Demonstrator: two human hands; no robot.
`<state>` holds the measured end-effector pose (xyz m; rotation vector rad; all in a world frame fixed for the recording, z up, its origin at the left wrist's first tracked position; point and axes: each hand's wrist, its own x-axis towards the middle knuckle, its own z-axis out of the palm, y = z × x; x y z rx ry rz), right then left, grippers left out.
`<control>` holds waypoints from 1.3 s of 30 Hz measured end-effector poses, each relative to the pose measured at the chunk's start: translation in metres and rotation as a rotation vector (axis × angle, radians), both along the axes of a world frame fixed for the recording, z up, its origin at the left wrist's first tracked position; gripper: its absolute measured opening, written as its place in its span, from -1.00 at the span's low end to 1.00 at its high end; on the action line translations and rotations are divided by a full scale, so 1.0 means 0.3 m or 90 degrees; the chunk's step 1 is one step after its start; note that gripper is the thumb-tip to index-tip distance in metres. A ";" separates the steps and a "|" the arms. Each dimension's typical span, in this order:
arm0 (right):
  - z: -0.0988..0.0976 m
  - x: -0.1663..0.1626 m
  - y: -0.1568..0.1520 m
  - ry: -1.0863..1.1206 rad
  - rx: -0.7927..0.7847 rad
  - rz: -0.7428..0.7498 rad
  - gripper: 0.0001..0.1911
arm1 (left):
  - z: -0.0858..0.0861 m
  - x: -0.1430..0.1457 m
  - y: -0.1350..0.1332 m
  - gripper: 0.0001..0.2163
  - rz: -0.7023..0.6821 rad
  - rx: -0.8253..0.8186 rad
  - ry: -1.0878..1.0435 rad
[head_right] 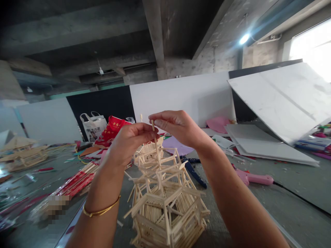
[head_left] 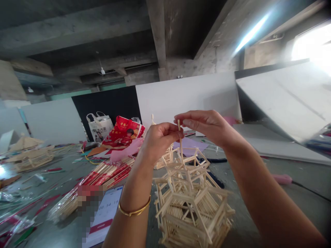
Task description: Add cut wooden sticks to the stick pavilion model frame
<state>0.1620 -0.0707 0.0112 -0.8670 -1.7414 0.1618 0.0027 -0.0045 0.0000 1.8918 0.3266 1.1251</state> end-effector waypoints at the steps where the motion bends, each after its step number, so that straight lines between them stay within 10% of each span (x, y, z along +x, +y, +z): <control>1: 0.000 0.000 0.000 0.001 0.000 0.000 -0.78 | -0.001 0.000 0.001 -0.97 0.001 0.001 -0.001; 39: -0.001 0.001 -0.006 -0.005 0.003 0.022 -0.76 | 0.007 -0.008 -0.003 -0.90 0.010 0.002 0.039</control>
